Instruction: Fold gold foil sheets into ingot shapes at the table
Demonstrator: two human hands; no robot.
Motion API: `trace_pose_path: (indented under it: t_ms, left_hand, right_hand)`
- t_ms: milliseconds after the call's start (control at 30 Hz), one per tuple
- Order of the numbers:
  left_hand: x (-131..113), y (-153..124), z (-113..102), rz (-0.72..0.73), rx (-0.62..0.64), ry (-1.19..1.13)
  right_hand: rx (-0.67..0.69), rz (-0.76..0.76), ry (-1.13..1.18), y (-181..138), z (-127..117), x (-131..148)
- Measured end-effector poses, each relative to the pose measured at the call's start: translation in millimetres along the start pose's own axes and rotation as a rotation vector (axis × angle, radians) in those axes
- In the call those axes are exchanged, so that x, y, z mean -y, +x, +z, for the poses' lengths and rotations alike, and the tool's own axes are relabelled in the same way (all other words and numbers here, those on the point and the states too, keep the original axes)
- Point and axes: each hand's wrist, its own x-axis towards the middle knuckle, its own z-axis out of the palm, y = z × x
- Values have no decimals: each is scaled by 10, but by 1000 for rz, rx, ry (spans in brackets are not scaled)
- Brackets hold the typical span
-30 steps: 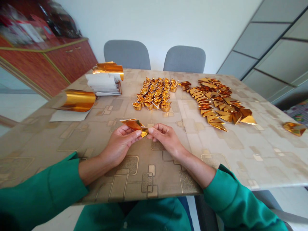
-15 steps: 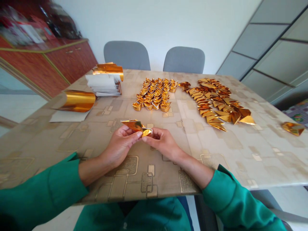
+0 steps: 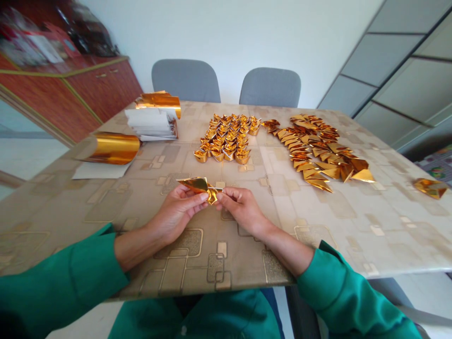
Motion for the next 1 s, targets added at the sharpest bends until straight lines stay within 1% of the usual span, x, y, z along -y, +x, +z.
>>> trace_pose_path:
  t_ms: [67,200,267,333,467,567,667,733,833,900,1000]
  left_hand:
    - [-4,-3,6,14,-13,12]
    - [-2,5,5,45,-12,86]
    - [7,11,1,76,-7,137]
    - [20,14,-3,119,0,170]
    - [35,18,-9,222,-5,214]
    - [31,22,-18,300,-24,306]
    - [19,18,-39,360,31,422]
    - [5,8,-56,433,95,541]
    - [-18,4,-85,610,159,773]
    - [-30,21,-107,741,165,903]
    - [-50,65,-149,922,116,1043]
  right_hand:
    - [-18,-12,-37,-5,3,-5]
    - [-20,-31,-25,3,9,-9]
    - [-57,-37,-16,16,1,-10]
    - [-90,-42,-3,26,-9,-7]
    - [-105,-42,20,24,-11,9]
    - [-122,-15,50,14,1,19]
    - [-129,24,121,10,10,16]
    - [-143,38,174,12,5,12]
    - [-183,57,239,19,-16,16]
    - [-196,75,265,21,-29,29]
    - [-188,91,286,14,-30,55]
